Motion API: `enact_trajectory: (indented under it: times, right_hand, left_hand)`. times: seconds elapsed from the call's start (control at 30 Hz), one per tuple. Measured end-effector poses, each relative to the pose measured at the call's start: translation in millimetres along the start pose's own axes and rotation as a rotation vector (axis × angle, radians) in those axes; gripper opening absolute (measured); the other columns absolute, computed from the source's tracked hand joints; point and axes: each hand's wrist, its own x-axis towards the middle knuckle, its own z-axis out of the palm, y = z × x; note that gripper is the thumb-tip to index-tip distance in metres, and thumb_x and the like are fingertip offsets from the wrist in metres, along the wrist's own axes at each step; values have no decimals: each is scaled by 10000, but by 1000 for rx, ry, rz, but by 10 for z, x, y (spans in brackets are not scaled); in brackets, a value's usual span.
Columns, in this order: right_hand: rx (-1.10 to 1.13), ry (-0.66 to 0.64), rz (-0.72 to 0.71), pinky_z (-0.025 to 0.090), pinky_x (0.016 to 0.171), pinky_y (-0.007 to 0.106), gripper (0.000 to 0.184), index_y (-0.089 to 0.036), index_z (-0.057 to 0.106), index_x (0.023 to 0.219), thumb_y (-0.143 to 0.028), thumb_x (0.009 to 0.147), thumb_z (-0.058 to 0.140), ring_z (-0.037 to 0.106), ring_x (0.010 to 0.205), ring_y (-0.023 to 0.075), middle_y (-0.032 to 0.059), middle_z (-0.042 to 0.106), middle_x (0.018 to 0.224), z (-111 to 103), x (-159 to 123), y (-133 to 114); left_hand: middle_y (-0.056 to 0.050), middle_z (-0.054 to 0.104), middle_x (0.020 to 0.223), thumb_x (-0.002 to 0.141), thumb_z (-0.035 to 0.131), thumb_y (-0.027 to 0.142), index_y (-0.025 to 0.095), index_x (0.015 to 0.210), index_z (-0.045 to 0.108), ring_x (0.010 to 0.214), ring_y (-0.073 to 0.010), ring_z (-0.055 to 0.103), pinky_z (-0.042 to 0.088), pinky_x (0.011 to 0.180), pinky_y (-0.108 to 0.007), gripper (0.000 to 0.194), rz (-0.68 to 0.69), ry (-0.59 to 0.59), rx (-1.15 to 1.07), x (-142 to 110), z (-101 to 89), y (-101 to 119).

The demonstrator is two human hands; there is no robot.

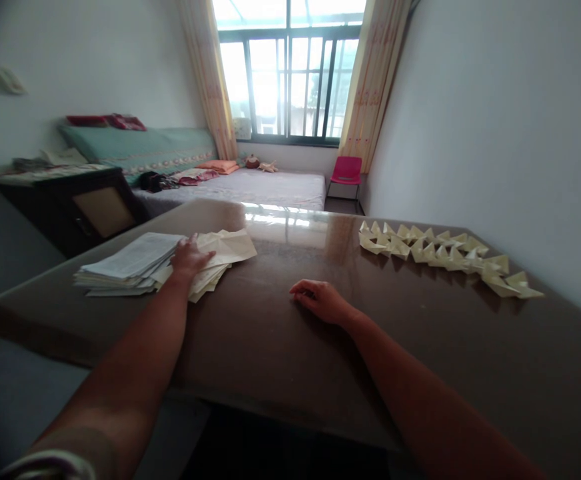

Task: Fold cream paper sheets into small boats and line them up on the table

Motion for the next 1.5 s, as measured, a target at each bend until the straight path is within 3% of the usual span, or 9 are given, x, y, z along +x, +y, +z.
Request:
enact_trajectory:
  times: [0.27, 0.43, 0.63, 0.9, 1.0, 1.13, 1.3, 1.4, 1.5]
  right_hand:
    - [-20, 4, -11, 464, 730, 263, 255, -187, 664, 1037, -321, 861, 537, 615, 778, 158, 29, 708, 888, -9, -8, -36]
    - [-10, 0, -9, 465, 732, 262, 253, -182, 660, 1037, -318, 866, 532, 613, 785, 158, 34, 705, 896, -9, -4, -39]
    - [-16, 2, -4, 465, 708, 260, 273, -183, 665, 1040, -347, 865, 535, 606, 764, 158, 35, 703, 882, -5, 0, -21]
    - [2, -3, -7, 457, 716, 255, 270, -180, 658, 1046, -339, 871, 529, 606, 773, 155, 33, 703, 889, -4, -4, -10]
    - [3, -4, -5, 454, 708, 253, 269, -173, 655, 1049, -329, 871, 527, 604, 757, 151, 35, 704, 881, -14, -5, -30]
    - [-29, 0, -7, 448, 691, 255, 264, -180, 662, 1042, -328, 867, 531, 589, 738, 148, 31, 697, 866, -22, -8, -33]
    - [9, 6, -22, 463, 695, 258, 253, -180, 657, 1027, -324, 867, 525, 595, 733, 143, 35, 694, 856, 15, 5, -4]
    - [37, 163, -11, 486, 674, 261, 287, -195, 609, 1101, -326, 860, 523, 595, 722, 135, 49, 681, 920, -18, 44, 27]
    - [-25, 465, 10, 512, 647, 295, 569, -225, 439, 1320, -354, 792, 607, 595, 791, 164, 98, 608, 1150, -169, 63, 91]
  left_hand:
    - [-62, 530, 1345, 816, 554, 346, 237, 1192, 615, 1245, -287, 448, 350, 1059, -388, 397, 274, -33, -17, -47, -40, 144]
    - [-28, 518, 1380, 743, 619, 562, 269, 1282, 555, 1291, -259, 418, 316, 1082, -334, 617, 512, -136, -43, -206, 90, 395]
    - [-52, 562, 1337, 814, 560, 522, 252, 1306, 534, 1222, -252, 507, 371, 1033, -325, 562, 464, -146, -50, -177, 118, 395]
    - [-23, 677, 1159, 832, 528, 488, 271, 1110, 677, 1083, -236, 595, 441, 936, -293, 383, 390, -143, -60, -141, 34, 404]
    - [-75, 694, 1069, 878, 452, 415, 232, 1053, 694, 1023, -273, 606, 457, 896, -350, 351, 301, -69, -47, -187, -70, 416]
    - [-142, 595, 1217, 948, 284, 361, 161, 1209, 574, 1180, -312, 484, 388, 988, -420, 438, 189, 163, -71, -213, -270, 392]
    - [-105, 622, 1109, 949, 346, 376, 166, 1115, 557, 1096, -241, 530, 413, 970, -343, 341, 318, 412, -377, -255, -394, 462]
    - [-85, 638, 1102, 938, 393, 369, 166, 1046, 550, 1031, -190, 579, 462, 904, -300, 278, 515, 310, -640, -405, -360, 622]
    - [-65, 685, 1016, 911, 461, 359, 177, 916, 591, 1109, -196, 562, 425, 988, -351, 224, 886, -35, -810, -664, -266, 808]
